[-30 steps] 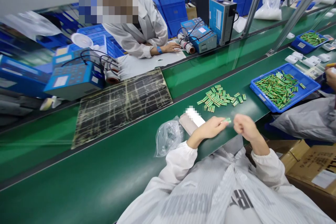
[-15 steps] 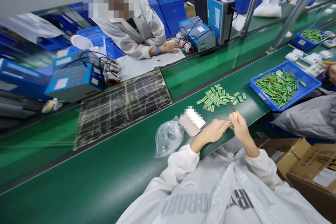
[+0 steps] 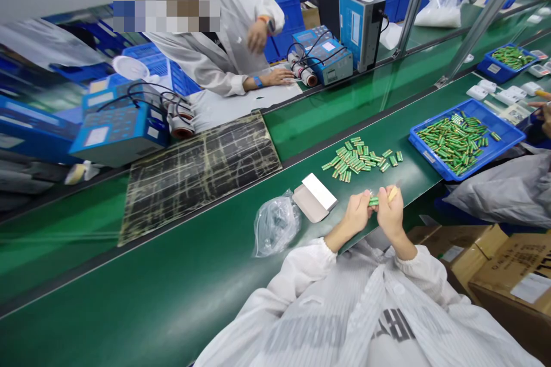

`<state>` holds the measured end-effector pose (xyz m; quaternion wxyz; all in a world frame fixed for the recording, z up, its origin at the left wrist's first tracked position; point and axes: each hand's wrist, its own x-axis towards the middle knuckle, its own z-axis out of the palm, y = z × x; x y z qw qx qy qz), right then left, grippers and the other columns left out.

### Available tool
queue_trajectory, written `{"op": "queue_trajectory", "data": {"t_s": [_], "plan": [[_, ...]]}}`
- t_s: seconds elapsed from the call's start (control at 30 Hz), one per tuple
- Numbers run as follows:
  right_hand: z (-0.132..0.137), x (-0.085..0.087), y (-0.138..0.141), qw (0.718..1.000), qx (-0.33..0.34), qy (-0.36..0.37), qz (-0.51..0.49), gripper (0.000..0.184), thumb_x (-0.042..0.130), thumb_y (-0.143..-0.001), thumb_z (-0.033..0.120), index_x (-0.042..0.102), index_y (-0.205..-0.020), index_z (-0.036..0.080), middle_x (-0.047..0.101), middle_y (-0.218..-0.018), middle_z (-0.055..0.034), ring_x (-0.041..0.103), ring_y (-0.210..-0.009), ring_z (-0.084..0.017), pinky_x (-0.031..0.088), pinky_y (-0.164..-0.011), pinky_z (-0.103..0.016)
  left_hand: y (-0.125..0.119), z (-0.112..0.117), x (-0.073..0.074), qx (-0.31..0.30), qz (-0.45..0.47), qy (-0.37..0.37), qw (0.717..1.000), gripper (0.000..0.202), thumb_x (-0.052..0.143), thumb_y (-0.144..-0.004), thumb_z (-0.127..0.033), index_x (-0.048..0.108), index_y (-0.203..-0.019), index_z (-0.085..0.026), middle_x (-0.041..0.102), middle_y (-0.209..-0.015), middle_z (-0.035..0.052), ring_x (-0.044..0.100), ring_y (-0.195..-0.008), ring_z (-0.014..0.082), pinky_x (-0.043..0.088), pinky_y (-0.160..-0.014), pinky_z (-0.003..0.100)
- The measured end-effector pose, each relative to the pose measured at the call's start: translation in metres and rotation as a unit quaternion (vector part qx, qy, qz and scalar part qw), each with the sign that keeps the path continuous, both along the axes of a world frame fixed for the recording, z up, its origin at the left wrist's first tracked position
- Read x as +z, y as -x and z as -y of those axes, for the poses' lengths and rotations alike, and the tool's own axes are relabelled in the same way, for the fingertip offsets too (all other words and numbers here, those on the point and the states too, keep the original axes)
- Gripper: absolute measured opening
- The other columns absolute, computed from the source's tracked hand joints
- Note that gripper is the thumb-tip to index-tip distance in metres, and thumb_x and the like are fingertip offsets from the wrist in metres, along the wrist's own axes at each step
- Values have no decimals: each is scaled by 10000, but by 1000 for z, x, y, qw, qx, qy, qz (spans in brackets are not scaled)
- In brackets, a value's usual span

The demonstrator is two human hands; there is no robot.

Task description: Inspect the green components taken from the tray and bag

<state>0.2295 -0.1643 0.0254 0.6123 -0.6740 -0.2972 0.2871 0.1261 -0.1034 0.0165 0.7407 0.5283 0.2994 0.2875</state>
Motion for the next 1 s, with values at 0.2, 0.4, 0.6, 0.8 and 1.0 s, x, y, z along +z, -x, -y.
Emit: {"op": "queue_trajectory", "data": {"t_s": [0.2,0.4,0.6,0.8,1.0], "plan": [[-2,-2,-4,1000,-25,-9,-4,429,543,-1019,645,337,-919,282,420,-678,64,439,-483,-143,367,-450,-304,-3,-1,0,31,18,33,999,438,556,-986,-612,628,-999,-180,430,-560,-69,376,-477,110,325,-505,221],[-2,3,-9,1000,-2,3,12,366,540,-1035,577,356,-924,281,413,-673,58,445,-514,-158,386,-492,-322,14,-15,19,-19,-73,-237,969,142,672,-881,-182,706,-1013,-223,643,-808,11,574,-729,168,436,-748,253],[-1,4,-21,999,16,43,-12,374,634,-955,547,373,-954,278,389,-726,41,426,-609,-168,360,-511,-302,23,-28,30,-117,-97,-335,930,159,689,-957,-318,745,-1089,-247,693,-898,50,623,-788,203,449,-786,268],[-4,5,-17,993,26,13,-117,441,682,-929,567,348,-926,279,324,-671,87,314,-480,-106,248,-428,-255,17,-26,20,-110,-106,-380,912,171,598,-1030,-347,720,-1003,-230,715,-913,67,670,-855,215,487,-836,293],[-6,12,-8,979,32,-66,-189,526,750,-900,559,304,-898,281,269,-597,142,217,-432,-66,204,-412,-199,21,-18,6,-21,-65,-307,949,211,593,-1016,-379,690,-1000,-192,717,-878,64,651,-780,186,486,-766,290]]}}
